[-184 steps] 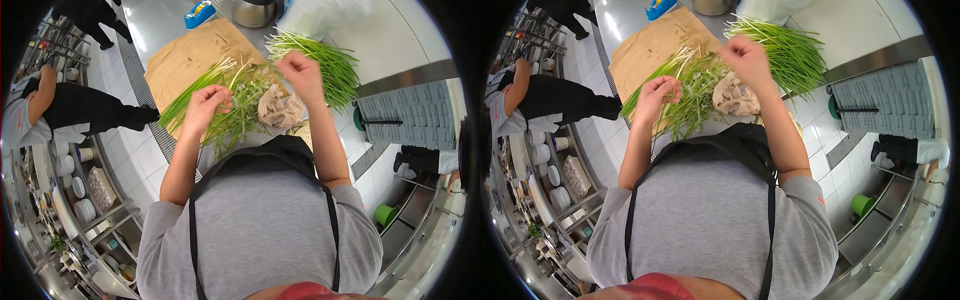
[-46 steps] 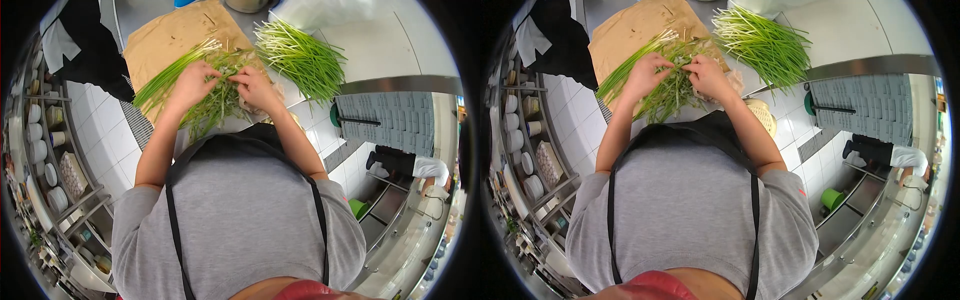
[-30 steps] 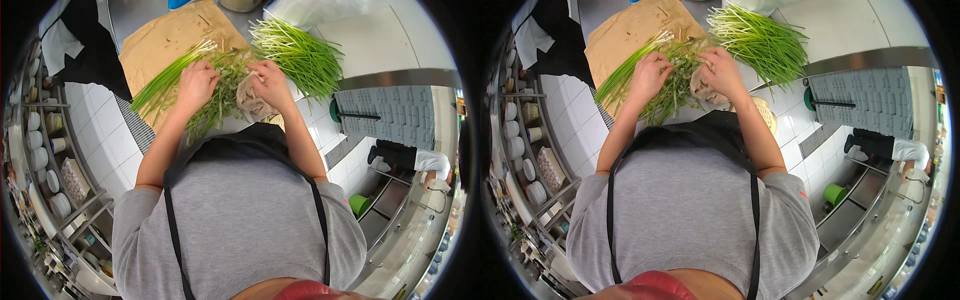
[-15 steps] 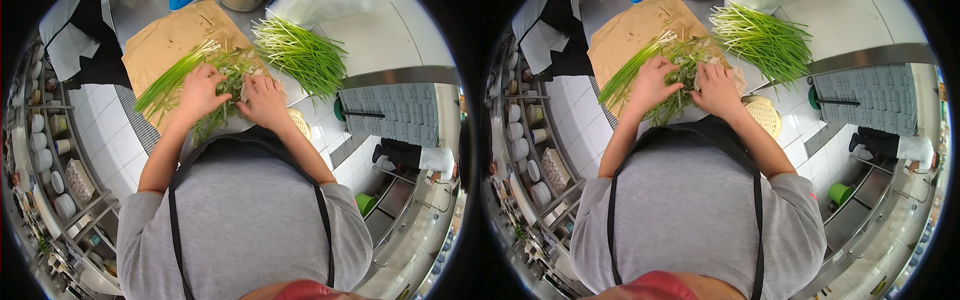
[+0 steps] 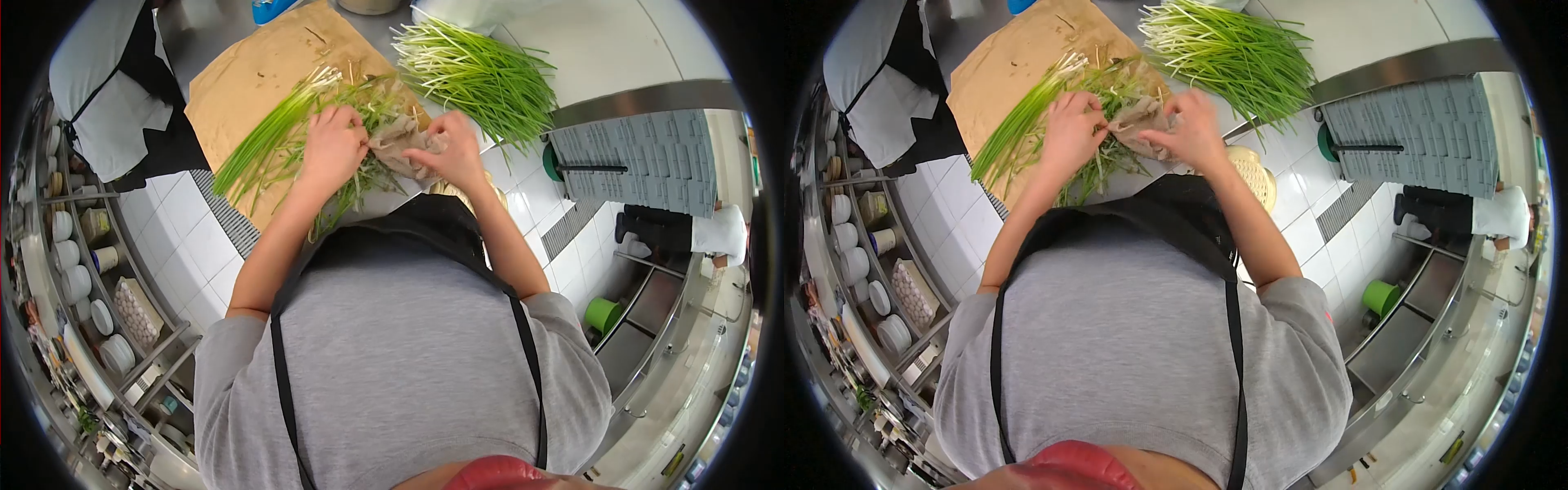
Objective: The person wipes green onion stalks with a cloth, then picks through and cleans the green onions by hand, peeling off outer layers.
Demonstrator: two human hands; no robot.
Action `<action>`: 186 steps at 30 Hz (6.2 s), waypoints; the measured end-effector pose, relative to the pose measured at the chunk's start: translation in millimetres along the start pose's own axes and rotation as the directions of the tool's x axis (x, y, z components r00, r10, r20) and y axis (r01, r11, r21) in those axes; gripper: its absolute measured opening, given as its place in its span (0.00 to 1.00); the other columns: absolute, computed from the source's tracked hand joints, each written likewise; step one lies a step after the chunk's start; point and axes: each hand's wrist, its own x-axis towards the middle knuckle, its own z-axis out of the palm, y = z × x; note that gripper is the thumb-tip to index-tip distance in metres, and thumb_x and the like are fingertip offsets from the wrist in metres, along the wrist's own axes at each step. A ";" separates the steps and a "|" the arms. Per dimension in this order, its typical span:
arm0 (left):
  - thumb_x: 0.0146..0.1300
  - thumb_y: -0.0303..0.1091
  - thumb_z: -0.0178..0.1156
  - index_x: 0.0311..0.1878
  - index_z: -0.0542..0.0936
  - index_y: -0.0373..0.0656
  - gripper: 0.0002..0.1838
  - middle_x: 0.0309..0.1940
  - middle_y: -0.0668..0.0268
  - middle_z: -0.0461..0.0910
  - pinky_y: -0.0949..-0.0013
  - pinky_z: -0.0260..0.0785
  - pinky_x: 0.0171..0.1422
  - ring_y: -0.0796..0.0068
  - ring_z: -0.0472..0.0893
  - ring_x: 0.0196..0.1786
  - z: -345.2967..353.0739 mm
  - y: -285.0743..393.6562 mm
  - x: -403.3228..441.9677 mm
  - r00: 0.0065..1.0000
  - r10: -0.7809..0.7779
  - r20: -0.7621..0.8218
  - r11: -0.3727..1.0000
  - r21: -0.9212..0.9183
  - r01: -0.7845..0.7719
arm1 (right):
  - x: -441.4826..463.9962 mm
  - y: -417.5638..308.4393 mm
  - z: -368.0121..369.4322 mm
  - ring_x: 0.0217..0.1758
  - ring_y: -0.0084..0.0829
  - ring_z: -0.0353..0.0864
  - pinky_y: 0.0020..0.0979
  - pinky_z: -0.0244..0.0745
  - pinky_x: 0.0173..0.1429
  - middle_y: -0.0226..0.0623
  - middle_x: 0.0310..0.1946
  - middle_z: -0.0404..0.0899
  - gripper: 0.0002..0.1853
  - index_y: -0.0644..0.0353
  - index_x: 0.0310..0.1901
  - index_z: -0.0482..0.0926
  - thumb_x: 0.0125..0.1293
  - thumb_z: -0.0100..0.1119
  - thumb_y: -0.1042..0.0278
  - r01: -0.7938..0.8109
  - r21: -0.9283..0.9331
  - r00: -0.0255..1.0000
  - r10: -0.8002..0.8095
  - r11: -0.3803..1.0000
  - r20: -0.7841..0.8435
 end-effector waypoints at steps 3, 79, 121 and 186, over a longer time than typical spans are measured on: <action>0.40 0.28 0.62 0.25 0.79 0.46 0.05 0.35 0.70 0.70 0.64 0.59 0.46 0.67 0.68 0.44 -7.4 2.7 -3.8 0.995 -0.050 0.083 0.999 0.011 0.049 | 9.2 5.0 -23.8 0.32 0.23 0.72 0.23 0.63 0.35 0.30 0.27 0.74 0.10 0.58 0.32 0.77 0.48 0.65 0.66 -0.187 0.241 0.982 0.179 0.952 0.054; 0.60 0.34 0.54 0.47 0.74 0.37 0.15 0.33 0.67 0.75 0.80 0.65 0.37 0.84 0.72 0.31 -38.8 -52.5 48.0 0.781 -0.622 0.047 0.060 -0.992 0.107 | 55.3 55.8 -23.5 0.32 0.37 0.72 0.36 0.68 0.37 0.37 0.23 0.70 0.04 0.59 0.23 0.75 0.48 0.55 0.68 0.321 -0.381 0.946 -0.271 0.867 0.180; 0.48 0.33 0.61 0.32 0.80 0.40 0.09 0.31 0.60 0.76 0.71 0.68 0.36 0.67 0.76 0.31 -14.7 -97.5 -5.9 0.891 -0.427 -0.155 0.902 -0.012 0.431 | 38.9 -3.8 25.1 0.19 0.26 0.73 0.23 0.67 0.24 0.36 0.24 0.75 0.05 0.63 0.31 0.78 0.52 0.58 0.74 -0.011 0.175 0.997 0.023 0.984 -0.071; 0.55 0.27 0.57 0.36 0.74 0.35 0.07 0.28 0.61 0.78 0.78 0.66 0.26 0.79 0.75 0.26 -58.7 -60.8 -31.6 0.729 -0.540 0.421 0.020 -0.859 0.511 | 71.6 -25.2 65.5 0.20 0.17 0.68 0.20 0.63 0.26 0.25 0.18 0.71 0.07 0.62 0.29 0.78 0.54 0.58 0.67 -0.091 0.274 0.985 0.047 0.957 0.165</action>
